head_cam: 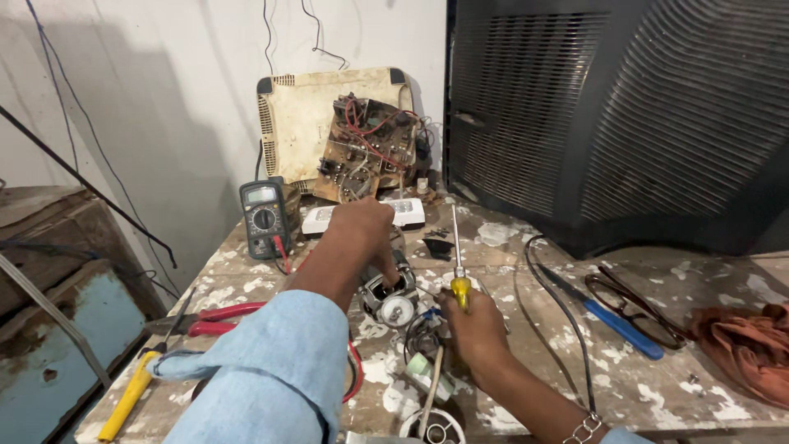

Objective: The person uses a yellow-handled screwdriver to loosen and tighten screws on a small motor or pump assembly. They repeatedly reposition the device and adjust the screwdriver to access different fasteners on the component.

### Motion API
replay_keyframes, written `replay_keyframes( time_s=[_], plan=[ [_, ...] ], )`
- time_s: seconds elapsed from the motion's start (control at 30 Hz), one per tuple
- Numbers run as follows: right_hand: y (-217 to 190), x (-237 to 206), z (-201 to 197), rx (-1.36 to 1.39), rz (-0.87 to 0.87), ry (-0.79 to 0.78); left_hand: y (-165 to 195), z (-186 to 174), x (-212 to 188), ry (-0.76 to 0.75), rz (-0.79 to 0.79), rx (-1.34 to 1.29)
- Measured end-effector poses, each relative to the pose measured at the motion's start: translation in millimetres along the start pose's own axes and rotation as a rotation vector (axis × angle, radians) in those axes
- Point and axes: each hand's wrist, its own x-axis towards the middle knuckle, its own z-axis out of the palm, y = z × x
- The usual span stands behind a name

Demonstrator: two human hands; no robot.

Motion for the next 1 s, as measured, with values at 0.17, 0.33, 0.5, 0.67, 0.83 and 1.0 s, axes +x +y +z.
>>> replay_keyframes(
  time_s=[0.17,0.33,0.5,0.67,0.83,1.0],
  plan=[
    [-15,-16,-15,-0.036,-0.033,0.066,-13,7,-7,0.128,-0.003,-0.171],
    [-43,-33,-24,0.081,-0.151,0.013,-33,45,-32,0.420,0.101,-0.639],
    [-66,-52,-16,-0.091,-0.393,-0.110,-40,82,-57,0.566,0.088,-0.774],
    [-81,-64,-7,-0.210,-0.571,-0.163,-26,102,-75,0.953,0.049,-0.534],
    [-89,-62,-4,-0.287,-0.567,-0.279,-27,120,-79,0.697,-0.028,-0.752],
    [-88,-57,-3,-0.400,-0.573,-0.290,-54,129,-78,0.519,0.250,-0.862]
  ],
)
